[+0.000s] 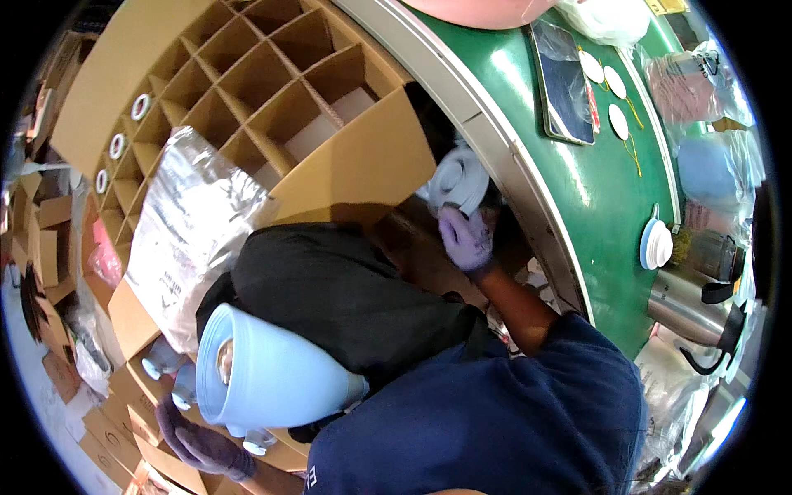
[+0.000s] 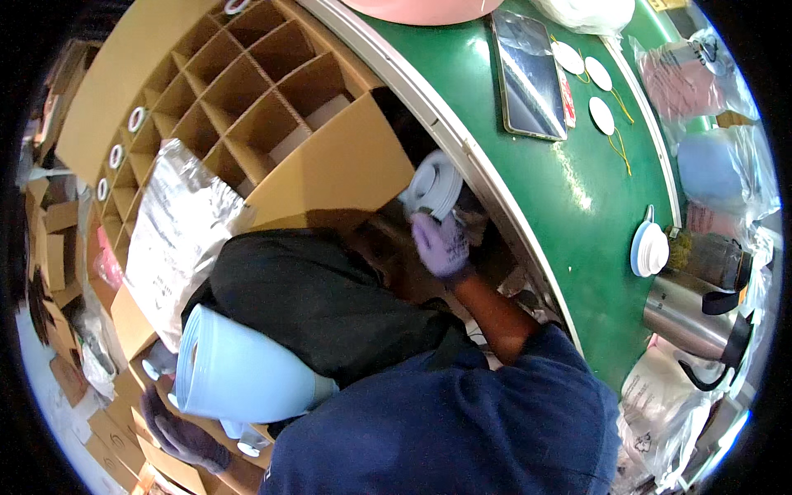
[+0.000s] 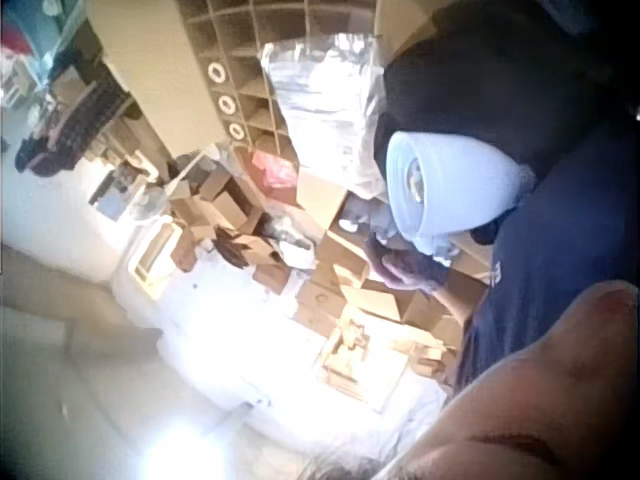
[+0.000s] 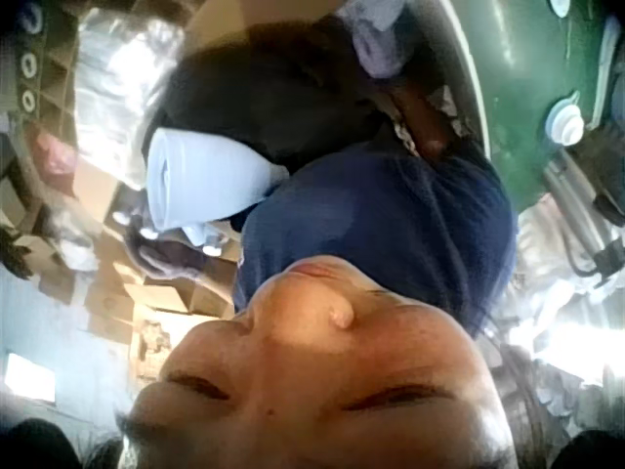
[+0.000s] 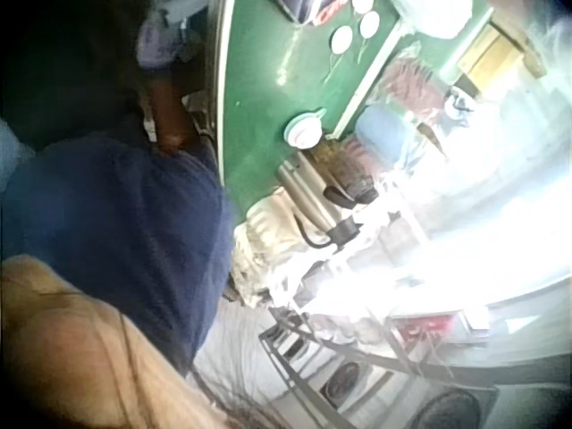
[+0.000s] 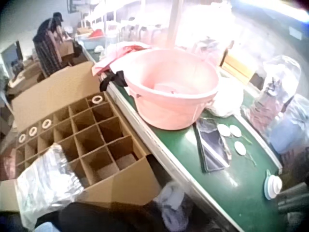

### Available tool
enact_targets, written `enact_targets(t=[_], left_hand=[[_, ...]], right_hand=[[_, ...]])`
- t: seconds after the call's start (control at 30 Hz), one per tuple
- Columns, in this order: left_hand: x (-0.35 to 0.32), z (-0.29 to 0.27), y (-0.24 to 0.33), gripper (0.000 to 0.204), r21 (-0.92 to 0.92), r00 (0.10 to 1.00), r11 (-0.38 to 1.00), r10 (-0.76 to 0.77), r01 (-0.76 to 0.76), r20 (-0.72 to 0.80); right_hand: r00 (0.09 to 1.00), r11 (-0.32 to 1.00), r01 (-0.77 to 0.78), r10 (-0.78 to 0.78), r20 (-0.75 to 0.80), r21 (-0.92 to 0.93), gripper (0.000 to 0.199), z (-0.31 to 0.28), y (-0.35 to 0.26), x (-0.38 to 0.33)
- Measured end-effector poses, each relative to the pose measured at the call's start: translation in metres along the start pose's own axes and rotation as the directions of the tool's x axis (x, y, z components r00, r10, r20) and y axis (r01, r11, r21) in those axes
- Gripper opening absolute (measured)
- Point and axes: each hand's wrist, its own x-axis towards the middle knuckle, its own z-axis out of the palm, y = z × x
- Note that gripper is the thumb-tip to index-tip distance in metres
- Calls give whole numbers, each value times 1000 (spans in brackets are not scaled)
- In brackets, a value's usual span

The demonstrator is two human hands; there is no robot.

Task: The person assembles blue thermal jugs by inserting a silver liner, attaching a lid, and securing a tag with a rubber band before placing the completed jugs into boxes.

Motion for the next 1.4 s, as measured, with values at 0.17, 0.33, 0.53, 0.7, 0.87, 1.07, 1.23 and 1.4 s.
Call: enact_targets(t=[0.17,0.33,0.53,0.7,0.87,1.07,1.23,1.4], left_hand=[[44,66,87,96,-193,948,975,162,-110,273],[67,62,128,78,-788,821,385,120,480,558],[44,27,98,71,-832,956,513,71,211,286],[43,8,64,69,-704,983,706,59,80,172],[54,-19,-5,66,-386,731,853,8,352,683],[47,3,-21,47,-617,665,783,500,-74,555],[41,12,-21,43,-617,700,758,559,-214,445],[26,24,-25,49,-627,795,766,465,-141,390]], right_hand=[[854,592,409,-516,-62,695,15,-84,-157,62],[721,313,48,-668,184,948,25,-98,-258,115],[667,580,738,-705,-241,344,52,-90,-341,138],[732,762,527,-632,255,376,11,-56,-333,129],[778,496,260,-615,124,828,43,-17,-328,125],[550,289,20,-803,231,957,25,2,-309,102],[476,222,30,-861,182,975,21,9,-309,114],[453,207,135,-883,125,969,35,-1,-309,108]])
